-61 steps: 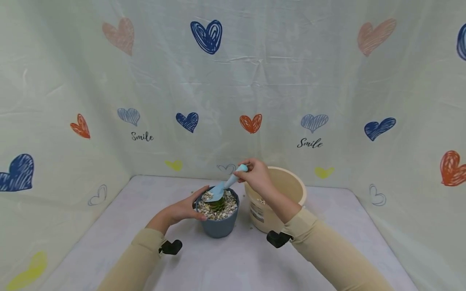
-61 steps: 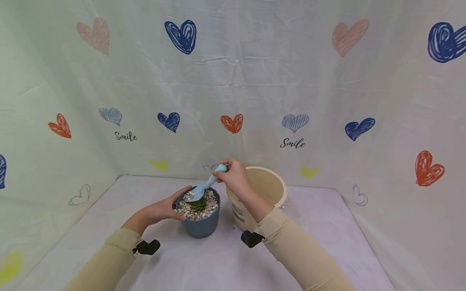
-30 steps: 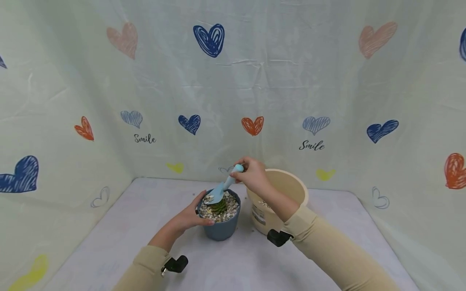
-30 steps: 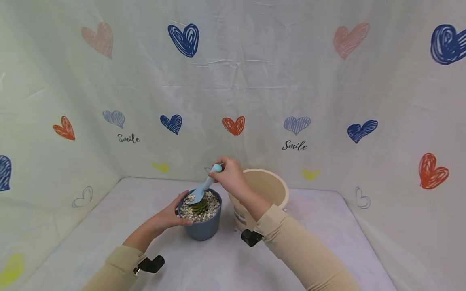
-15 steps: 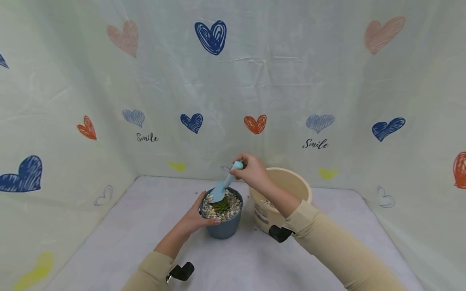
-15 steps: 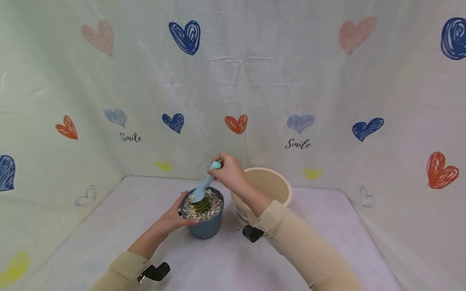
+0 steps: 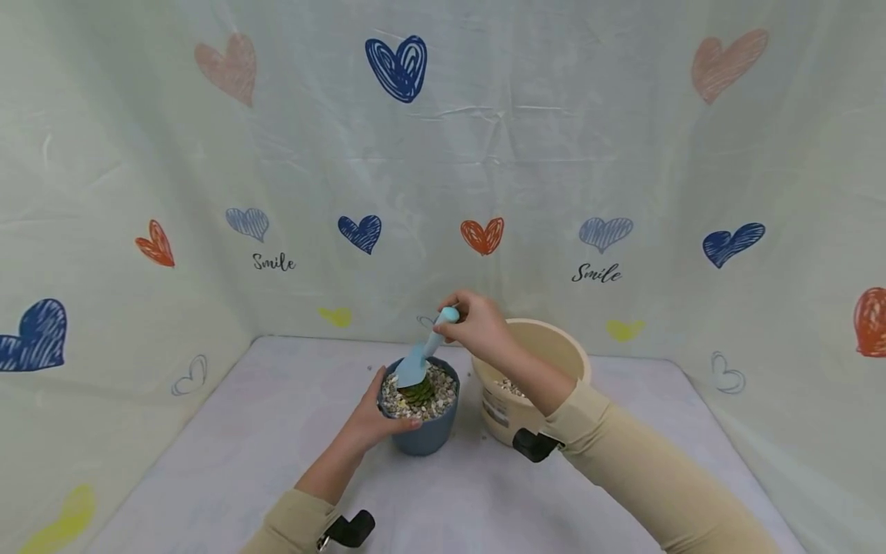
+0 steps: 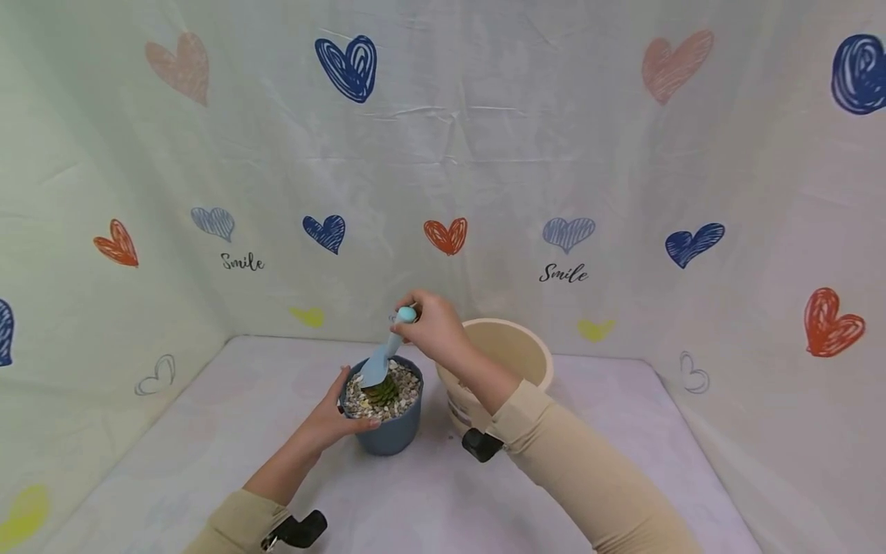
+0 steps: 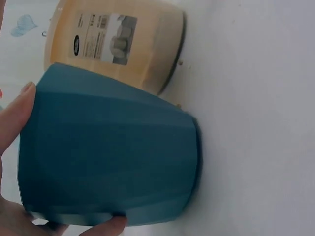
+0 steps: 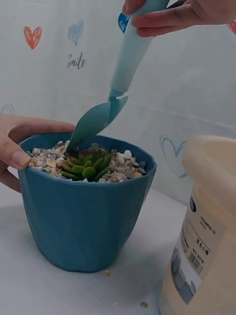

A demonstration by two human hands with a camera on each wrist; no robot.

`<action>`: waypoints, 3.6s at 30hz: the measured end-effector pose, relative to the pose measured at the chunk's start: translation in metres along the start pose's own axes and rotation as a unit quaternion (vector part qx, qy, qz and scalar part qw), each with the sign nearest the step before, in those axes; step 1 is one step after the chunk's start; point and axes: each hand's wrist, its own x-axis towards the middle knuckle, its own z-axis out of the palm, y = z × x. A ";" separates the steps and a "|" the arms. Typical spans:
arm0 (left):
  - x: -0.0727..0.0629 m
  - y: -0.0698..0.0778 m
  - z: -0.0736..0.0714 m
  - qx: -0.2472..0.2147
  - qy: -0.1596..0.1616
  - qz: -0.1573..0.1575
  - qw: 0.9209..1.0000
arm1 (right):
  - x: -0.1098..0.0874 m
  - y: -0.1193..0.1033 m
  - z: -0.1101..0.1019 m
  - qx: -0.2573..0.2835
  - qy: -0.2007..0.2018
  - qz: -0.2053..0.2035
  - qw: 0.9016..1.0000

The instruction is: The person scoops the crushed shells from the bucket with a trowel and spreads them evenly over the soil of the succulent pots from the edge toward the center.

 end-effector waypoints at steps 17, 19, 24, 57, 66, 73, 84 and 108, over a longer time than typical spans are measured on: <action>-0.016 0.070 0.008 0.063 0.041 0.090 0.993 | -0.027 0.004 -0.062 0.055 0.053 -0.018 0.997; -0.017 0.077 0.018 0.058 0.038 0.090 0.993 | -0.031 0.007 -0.073 0.051 0.064 -0.020 0.996; -0.014 0.086 0.045 0.037 0.014 0.113 0.993 | -0.040 0.018 -0.101 0.024 0.090 -0.021 0.995; 0.032 0.093 0.098 -0.009 -0.064 0.064 0.996 | -0.059 0.108 -0.139 -0.093 0.003 0.037 0.995; 0.037 0.093 0.097 -0.029 -0.074 0.083 0.993 | -0.054 0.117 -0.132 -0.114 -0.002 0.040 0.993; 0.038 0.095 0.096 -0.020 -0.075 0.073 0.994 | -0.050 0.119 -0.124 -0.146 -0.029 0.043 0.988; 0.042 0.094 0.097 -0.011 -0.075 0.063 0.995 | -0.050 0.119 -0.124 -0.147 -0.078 0.011 0.986; 0.040 0.094 0.097 -0.003 -0.067 0.029 0.997 | -0.050 0.135 -0.132 -0.010 -0.078 0.082 0.994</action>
